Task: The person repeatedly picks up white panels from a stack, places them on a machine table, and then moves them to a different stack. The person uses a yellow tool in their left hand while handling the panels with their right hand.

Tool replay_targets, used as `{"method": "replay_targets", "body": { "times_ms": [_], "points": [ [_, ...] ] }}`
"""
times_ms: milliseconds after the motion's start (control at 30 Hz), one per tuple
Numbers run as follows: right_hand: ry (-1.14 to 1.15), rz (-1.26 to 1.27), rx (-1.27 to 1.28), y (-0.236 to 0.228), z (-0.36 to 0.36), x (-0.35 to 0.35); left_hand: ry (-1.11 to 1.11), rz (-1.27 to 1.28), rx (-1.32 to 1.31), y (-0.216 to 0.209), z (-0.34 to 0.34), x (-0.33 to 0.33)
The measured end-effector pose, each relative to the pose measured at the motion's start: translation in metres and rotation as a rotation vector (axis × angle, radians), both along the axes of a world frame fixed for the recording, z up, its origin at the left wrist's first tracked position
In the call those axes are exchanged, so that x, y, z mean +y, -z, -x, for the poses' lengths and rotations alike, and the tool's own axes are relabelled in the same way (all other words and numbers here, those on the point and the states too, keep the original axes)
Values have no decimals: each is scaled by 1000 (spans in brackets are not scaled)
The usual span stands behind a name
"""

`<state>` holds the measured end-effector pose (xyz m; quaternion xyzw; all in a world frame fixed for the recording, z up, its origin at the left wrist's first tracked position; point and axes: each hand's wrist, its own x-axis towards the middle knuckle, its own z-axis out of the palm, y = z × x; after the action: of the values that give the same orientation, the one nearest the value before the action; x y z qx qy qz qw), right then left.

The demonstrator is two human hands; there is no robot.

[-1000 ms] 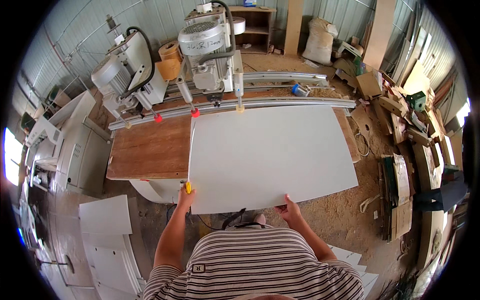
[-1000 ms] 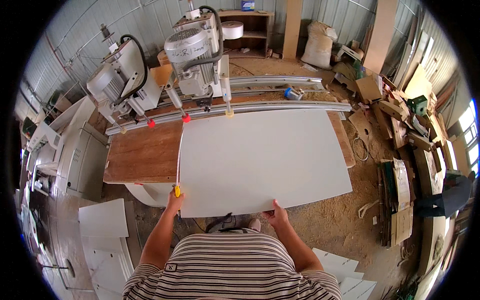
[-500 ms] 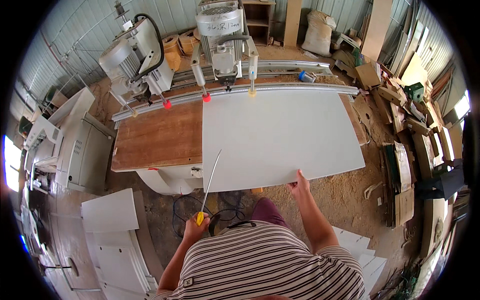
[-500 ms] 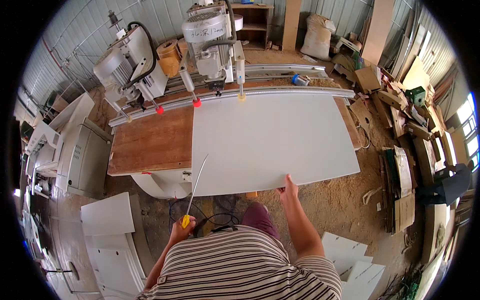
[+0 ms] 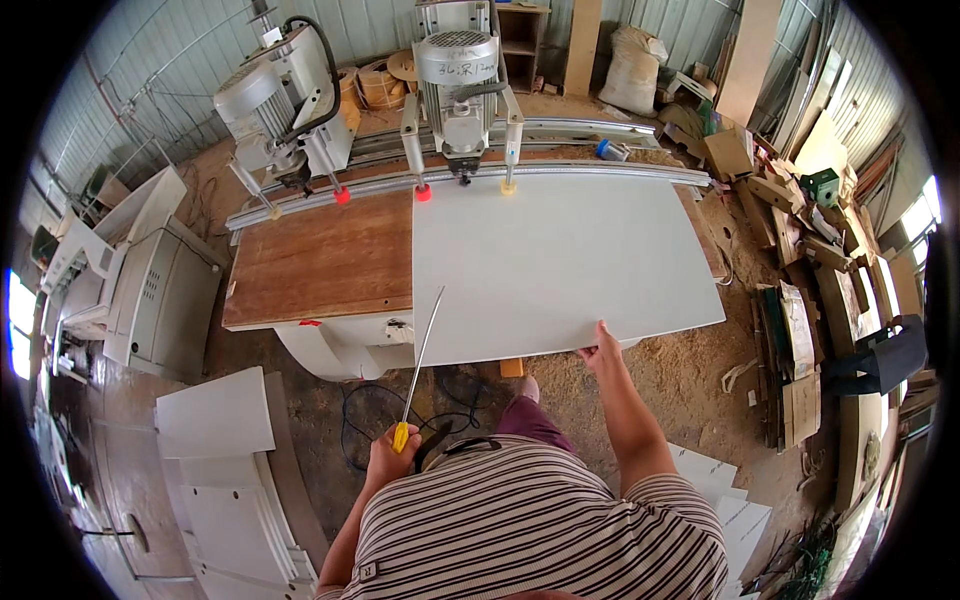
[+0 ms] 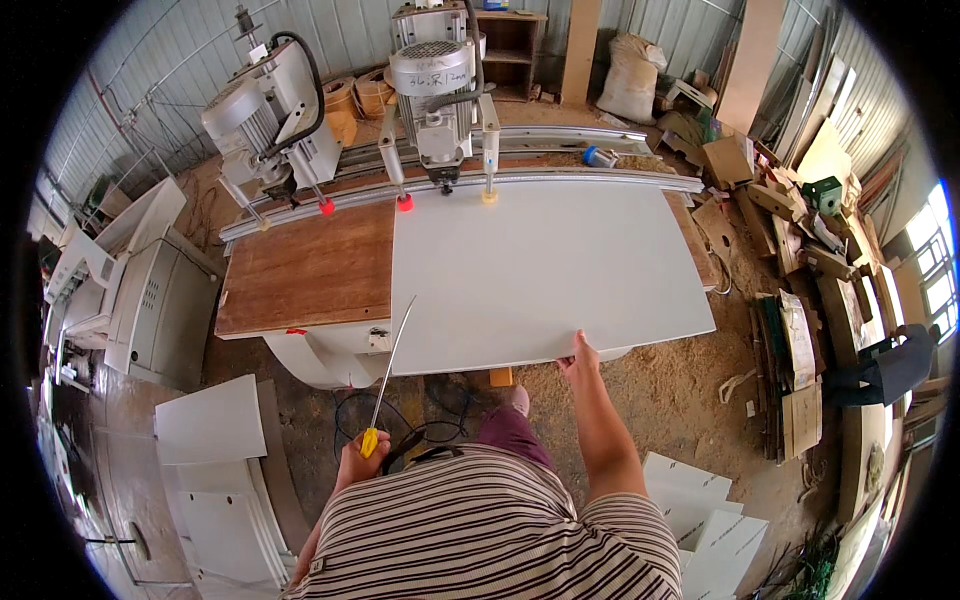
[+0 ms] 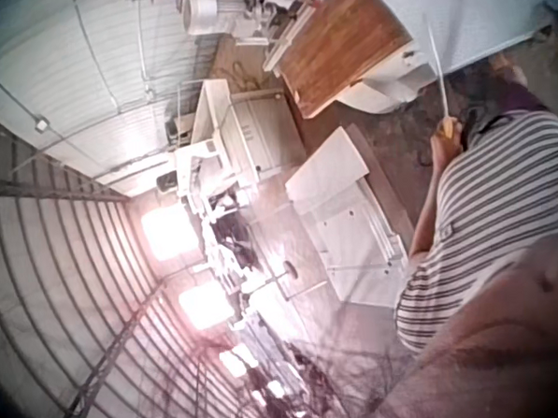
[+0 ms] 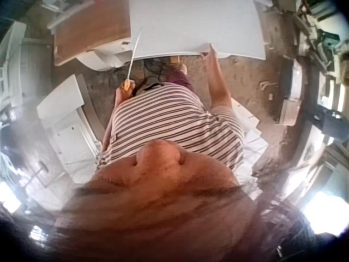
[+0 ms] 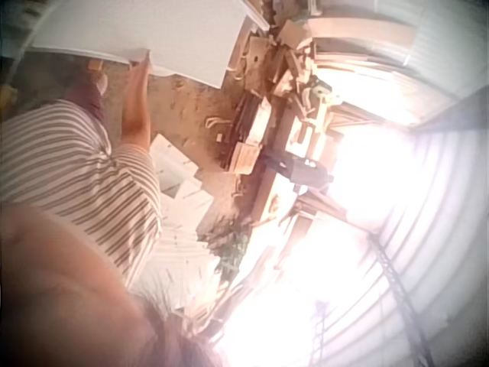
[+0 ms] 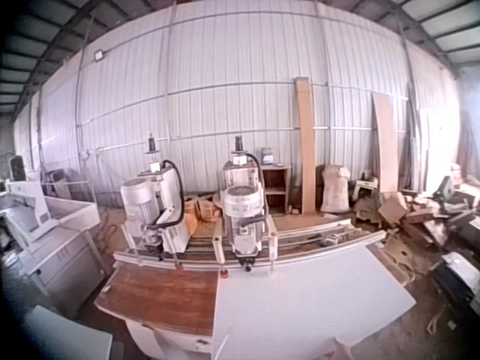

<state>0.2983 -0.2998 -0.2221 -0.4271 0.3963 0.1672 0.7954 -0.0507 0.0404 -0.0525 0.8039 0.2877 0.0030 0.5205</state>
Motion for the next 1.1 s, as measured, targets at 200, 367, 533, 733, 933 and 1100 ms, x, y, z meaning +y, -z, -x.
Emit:
{"method": "replay_targets", "body": {
  "times_ms": [200, 367, 533, 733, 933, 1100],
  "points": [
    [-37, 4, -7, -15, 4, 4, -15, -33, -26, -5, -3, -5],
    [-137, 33, -8, -16, 9, -7, -50, 34, 54, -1, -15, -14],
    [-153, -14, -47, -7, 3, -45, -57, 3, 124, -3, -26, -30],
    [-38, 175, -165, 5, -42, -146, -132, -74, 116, 8, -22, -42],
    [128, 832, -91, 17, -105, -247, -324, 525, 146, 6, -14, -37],
    [-53, 1493, 8, -24, -129, -272, -356, 642, 162, -15, -29, -55]
  ]
}}
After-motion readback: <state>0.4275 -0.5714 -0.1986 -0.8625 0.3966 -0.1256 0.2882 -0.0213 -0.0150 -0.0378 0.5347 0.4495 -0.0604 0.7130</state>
